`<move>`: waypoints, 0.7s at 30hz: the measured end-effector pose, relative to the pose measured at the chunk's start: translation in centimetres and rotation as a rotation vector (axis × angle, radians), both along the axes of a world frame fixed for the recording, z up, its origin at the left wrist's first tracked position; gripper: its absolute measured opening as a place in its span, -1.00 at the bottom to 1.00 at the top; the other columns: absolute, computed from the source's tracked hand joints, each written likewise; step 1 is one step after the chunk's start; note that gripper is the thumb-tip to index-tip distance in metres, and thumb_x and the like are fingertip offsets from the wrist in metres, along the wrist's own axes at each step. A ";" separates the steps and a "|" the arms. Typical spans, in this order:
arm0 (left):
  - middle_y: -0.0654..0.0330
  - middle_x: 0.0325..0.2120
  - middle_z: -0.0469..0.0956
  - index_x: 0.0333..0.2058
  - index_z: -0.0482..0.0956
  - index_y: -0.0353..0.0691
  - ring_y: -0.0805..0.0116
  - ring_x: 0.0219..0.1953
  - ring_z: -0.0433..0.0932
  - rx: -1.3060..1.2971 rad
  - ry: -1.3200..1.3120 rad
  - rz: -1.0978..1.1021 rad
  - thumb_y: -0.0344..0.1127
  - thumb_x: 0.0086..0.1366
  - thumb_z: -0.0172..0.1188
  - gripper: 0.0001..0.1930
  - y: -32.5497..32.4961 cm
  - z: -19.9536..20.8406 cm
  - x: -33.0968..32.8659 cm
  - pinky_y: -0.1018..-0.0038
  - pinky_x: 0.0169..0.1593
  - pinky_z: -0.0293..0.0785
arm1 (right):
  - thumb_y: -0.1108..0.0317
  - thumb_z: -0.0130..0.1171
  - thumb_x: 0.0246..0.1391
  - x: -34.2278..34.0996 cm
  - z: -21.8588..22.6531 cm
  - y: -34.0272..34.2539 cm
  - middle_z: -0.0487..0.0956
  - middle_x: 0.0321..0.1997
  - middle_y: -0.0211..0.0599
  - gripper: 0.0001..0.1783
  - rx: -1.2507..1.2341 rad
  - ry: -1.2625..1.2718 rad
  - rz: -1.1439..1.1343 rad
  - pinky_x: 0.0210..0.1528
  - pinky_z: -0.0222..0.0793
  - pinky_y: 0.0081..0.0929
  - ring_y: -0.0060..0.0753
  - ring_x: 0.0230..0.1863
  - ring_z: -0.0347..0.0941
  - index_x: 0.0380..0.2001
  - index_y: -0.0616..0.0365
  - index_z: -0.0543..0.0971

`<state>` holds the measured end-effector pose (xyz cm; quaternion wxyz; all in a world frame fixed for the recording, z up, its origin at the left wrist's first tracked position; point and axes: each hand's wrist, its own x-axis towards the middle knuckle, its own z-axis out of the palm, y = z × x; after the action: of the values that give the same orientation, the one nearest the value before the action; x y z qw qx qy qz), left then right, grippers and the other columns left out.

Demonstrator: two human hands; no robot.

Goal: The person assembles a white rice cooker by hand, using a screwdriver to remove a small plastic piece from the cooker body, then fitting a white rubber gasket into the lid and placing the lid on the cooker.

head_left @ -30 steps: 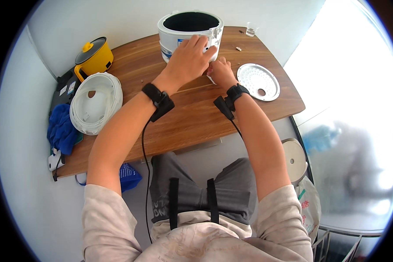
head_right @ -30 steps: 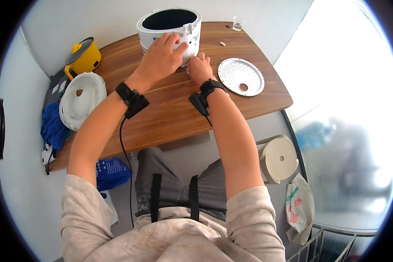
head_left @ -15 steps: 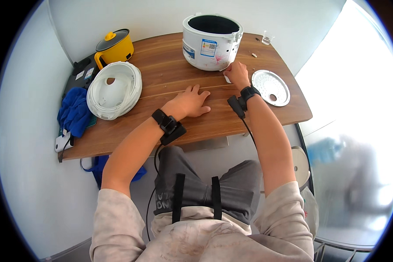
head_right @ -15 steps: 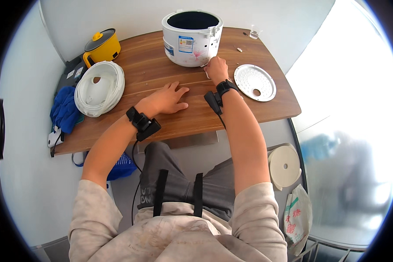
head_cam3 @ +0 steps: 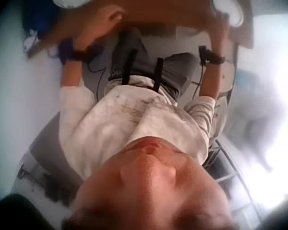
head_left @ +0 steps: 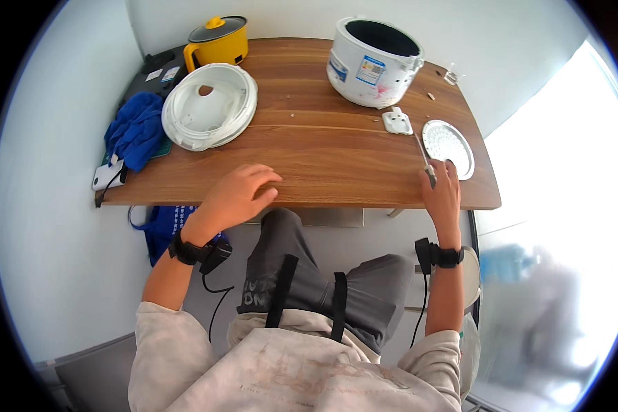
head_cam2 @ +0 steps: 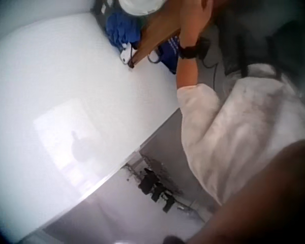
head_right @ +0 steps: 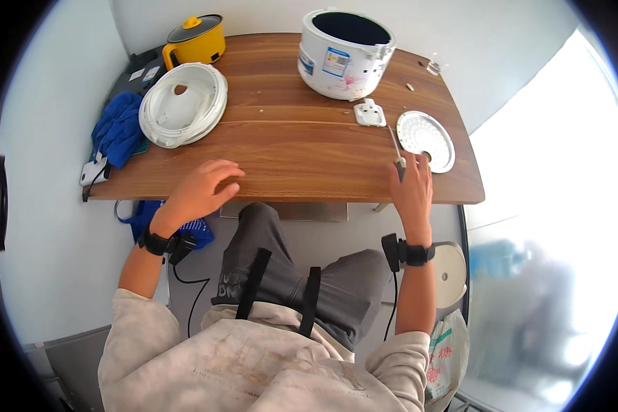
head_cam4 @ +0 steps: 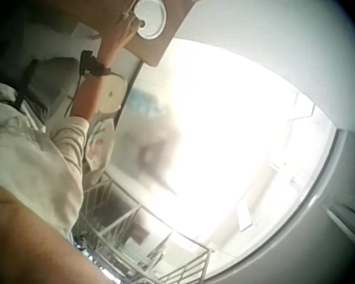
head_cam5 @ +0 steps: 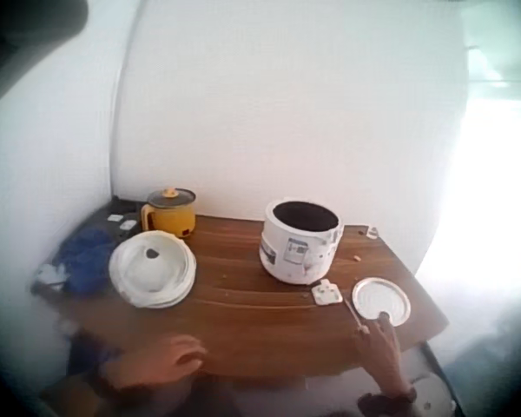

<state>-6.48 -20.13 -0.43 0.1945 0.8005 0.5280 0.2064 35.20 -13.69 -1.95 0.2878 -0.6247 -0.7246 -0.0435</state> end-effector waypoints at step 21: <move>0.05 0.09 0.50 0.10 0.46 -0.14 0.02 0.27 0.37 0.587 0.297 0.449 -0.34 0.28 0.25 -0.59 3.9 -3.6 -10.0 0.19 0.31 0.30 | 0.44 0.04 0.21 -0.3 -4.8 1.8 0.53 -0.05 -0.10 -0.60 0.060 -0.248 -0.178 0.04 0.39 -0.02 0.07 0.02 0.45 0.13 0.00 0.45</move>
<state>-16.51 -16.19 -4.03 -0.1712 0.7079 0.6307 0.2679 34.88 -11.88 -6.71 0.2098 -0.6674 -0.6947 -0.1674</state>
